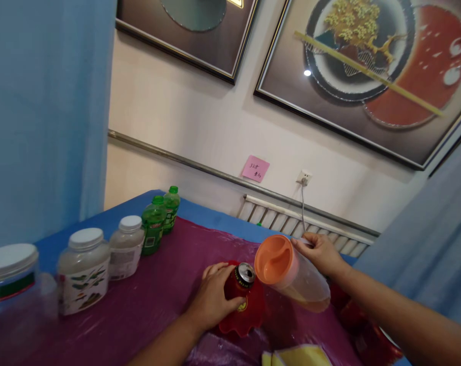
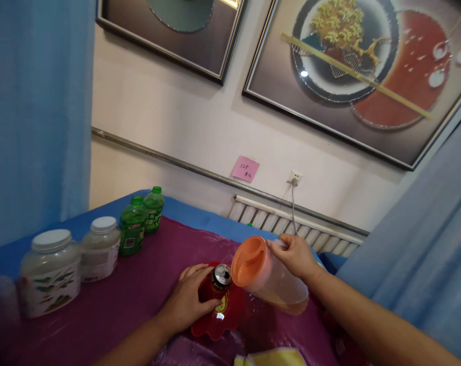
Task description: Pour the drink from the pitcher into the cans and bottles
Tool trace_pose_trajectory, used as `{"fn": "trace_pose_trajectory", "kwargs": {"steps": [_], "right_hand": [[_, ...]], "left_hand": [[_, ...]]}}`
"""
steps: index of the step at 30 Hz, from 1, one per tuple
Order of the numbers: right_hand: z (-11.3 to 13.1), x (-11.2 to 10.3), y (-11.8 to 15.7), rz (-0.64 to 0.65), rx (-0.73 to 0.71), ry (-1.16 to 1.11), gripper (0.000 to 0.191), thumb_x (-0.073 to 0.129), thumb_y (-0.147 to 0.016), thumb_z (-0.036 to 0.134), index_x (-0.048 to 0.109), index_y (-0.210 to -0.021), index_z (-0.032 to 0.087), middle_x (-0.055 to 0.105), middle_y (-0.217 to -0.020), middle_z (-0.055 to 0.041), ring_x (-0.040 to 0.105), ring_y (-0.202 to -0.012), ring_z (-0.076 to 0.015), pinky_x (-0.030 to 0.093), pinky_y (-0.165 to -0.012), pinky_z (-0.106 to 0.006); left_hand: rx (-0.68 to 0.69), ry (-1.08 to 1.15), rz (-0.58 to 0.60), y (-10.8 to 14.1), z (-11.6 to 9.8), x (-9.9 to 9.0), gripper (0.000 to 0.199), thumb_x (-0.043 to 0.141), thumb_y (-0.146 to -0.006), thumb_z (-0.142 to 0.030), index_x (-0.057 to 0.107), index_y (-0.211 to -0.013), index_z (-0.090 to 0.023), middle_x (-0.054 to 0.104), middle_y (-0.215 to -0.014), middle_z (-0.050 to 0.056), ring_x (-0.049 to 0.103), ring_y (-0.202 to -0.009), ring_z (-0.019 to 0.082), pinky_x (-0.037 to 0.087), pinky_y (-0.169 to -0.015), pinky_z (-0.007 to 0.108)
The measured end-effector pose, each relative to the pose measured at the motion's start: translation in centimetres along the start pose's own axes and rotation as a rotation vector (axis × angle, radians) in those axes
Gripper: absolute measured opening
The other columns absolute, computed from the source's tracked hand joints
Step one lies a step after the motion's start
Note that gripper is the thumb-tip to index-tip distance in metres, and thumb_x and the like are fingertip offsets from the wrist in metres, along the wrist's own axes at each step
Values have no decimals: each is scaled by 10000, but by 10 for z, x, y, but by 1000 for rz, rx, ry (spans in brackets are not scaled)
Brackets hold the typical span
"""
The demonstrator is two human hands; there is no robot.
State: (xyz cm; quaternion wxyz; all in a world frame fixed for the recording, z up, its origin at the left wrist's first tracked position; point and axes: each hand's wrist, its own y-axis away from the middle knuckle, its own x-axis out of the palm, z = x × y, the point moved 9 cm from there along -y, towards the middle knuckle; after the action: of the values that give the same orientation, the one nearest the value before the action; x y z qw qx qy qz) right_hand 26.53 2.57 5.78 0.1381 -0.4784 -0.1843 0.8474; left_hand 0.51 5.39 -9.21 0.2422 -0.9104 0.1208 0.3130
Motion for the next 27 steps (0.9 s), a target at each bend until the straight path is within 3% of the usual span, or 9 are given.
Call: {"fn": "trace_pose_trajectory", "kwargs": {"steps": [27], "right_hand": [[-2,-2,5,10,22,-2,535,582,-835,615,313,-577,232,237,-581,58,252,-539,-99,195,-476,-247]], "left_hand": [[-1,18,-11,2,2,2,730,853,-570,-314,649,-1270,-288,646,-1341,87,527,-1279,356,380,-1112,500]]}}
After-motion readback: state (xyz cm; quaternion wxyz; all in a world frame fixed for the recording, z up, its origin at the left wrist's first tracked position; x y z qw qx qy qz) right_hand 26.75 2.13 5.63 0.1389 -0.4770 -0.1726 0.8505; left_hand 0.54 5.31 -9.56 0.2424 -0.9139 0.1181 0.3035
